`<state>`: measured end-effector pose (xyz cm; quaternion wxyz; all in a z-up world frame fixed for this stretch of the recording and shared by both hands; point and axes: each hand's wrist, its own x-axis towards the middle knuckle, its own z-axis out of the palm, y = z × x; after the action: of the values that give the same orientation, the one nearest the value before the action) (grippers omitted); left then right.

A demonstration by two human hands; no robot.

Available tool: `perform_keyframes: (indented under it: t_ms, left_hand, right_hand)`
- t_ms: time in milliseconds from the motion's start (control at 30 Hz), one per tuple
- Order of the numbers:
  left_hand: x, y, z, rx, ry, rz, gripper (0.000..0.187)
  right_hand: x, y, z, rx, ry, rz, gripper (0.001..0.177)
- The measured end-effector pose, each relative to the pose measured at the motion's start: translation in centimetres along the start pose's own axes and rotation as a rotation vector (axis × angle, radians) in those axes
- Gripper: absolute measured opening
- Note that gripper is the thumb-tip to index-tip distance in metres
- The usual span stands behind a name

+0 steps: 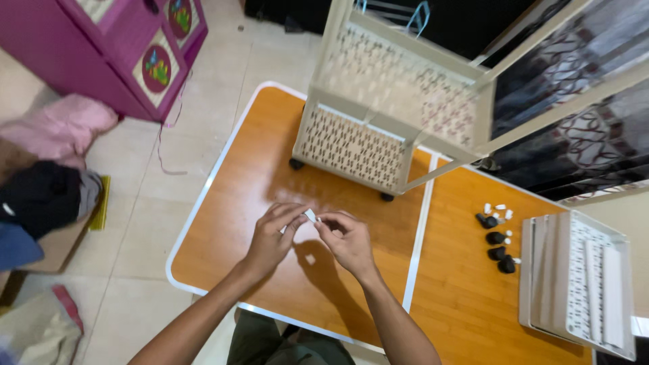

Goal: The person assembles a white plastic rolling cart by inserting small white plastic connectors into the frame and attaching perforated trays. The person then lays out white plastic rods and begins inserting them into the tray frame to form a base structure.

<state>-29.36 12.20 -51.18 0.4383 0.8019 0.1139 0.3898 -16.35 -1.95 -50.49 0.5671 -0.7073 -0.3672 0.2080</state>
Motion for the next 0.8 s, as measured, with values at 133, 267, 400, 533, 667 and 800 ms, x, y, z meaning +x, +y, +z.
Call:
perform_keyframes:
  t_ms: [133, 267, 400, 533, 667, 800]
  left_hand:
    - [3.2, 4.6, -1.3, -0.087, -0.016, 0.07, 0.035]
    - [6.4, 8.5, -2.4, -0.207, -0.065, 0.064, 0.035]
    - [9.8, 11.8, -3.4, -0.219, -0.081, 0.239, 0.036]
    - [13.0, 14.7, -4.0, -0.21, -0.095, 0.344, 0.035]
    - [16.3, 17.2, -4.4, -0.268, -0.118, 0.456, 0.035]
    - [19.8, 19.7, -4.3, -0.34, -0.116, 0.576, 0.033]
  right_hand:
    - [0.1, -4.5, -2.4, 0.216, 0.022, 0.084, 0.022]
    - [0.4, -8.6, -4.5, 0.368, 0.0, 0.071, 0.023]
    - [0.9, -12.1, -5.8, 0.649, -0.036, -0.038, 0.022]
    - [1.1, -14.8, -7.1, 0.708, 0.048, -0.056, 0.022]
    - [1.5, -17.1, -8.7, 0.672, 0.112, -0.167, 0.022]
    - [2.1, -19.7, -10.7, 0.662, 0.145, -0.249, 0.023]
